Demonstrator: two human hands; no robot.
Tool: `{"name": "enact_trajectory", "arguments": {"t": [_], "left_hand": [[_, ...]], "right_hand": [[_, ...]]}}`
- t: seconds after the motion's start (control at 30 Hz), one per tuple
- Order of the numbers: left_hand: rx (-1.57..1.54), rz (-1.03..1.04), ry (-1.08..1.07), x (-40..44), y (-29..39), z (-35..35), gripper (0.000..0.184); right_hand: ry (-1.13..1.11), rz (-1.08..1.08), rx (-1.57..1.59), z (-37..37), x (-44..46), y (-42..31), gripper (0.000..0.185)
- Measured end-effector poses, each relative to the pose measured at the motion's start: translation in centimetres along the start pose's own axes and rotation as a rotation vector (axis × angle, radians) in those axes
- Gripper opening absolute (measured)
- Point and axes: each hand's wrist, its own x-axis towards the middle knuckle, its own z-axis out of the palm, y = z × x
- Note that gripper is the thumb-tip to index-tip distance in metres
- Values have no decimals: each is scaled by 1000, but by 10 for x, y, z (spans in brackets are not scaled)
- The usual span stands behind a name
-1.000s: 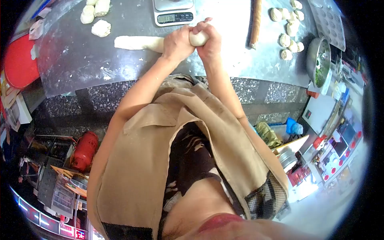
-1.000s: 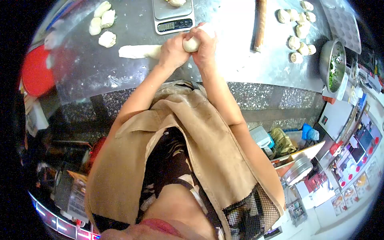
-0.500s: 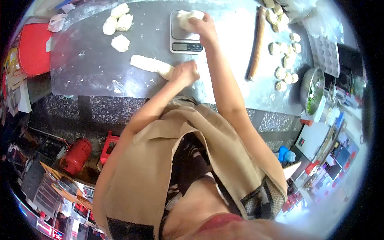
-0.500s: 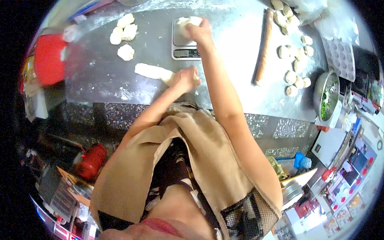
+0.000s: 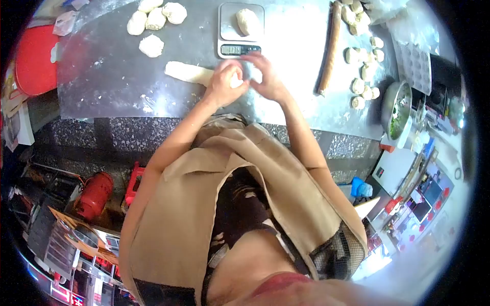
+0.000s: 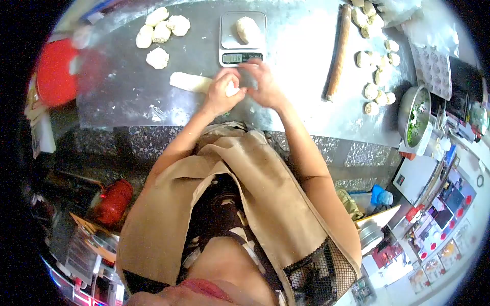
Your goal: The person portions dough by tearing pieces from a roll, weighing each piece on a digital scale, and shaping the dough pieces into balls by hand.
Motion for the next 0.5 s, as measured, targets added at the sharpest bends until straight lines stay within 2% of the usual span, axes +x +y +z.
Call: {"name": "enact_trajectory", "arguments": {"t": [0.03, 0.07, 0.1, 0.17, 0.2, 0.23, 0.3, 0.33, 0.37, 0.4, 0.43, 0.5], "left_hand": [[83, 222, 135, -2, -5, 3, 24], [82, 180, 102, -5, -10, 6, 23], [82, 173, 97, -6, -9, 8, 23], [181, 202, 241, -6, -3, 6, 23], [213, 215, 233, -5, -3, 3, 23], [192, 205, 223, -4, 0, 2, 24], [148, 244, 56, -5, -5, 1, 30], [147, 249, 44, -7, -5, 4, 30], [-179, 163, -6, -11, -4, 6, 40], [-502, 70, -53, -12, -4, 7, 50], [-499, 71, -56, -12, -10, 2, 50], [-148, -132, -470, -12, -23, -13, 80]], "right_hand": [[-58, 41, 151, 15, -8, -14, 71], [-54, 96, 290, 24, -11, -25, 80], [-56, 103, 295, 31, -8, -26, 80], [11, 95, 578, 44, -6, -26, 87], [-28, 155, 668, 42, -7, -38, 77], [-15, 165, 679, 47, -13, -40, 77], [23, 220, 560, 53, -19, -42, 63], [244, 192, 572, 66, -19, -39, 47], [255, 196, 573, 68, -24, -36, 47], [326, 287, 793, 65, -27, -38, 44], [391, 375, 1014, 63, -30, -40, 41], [472, 455, 955, 50, -34, -42, 37]]}}
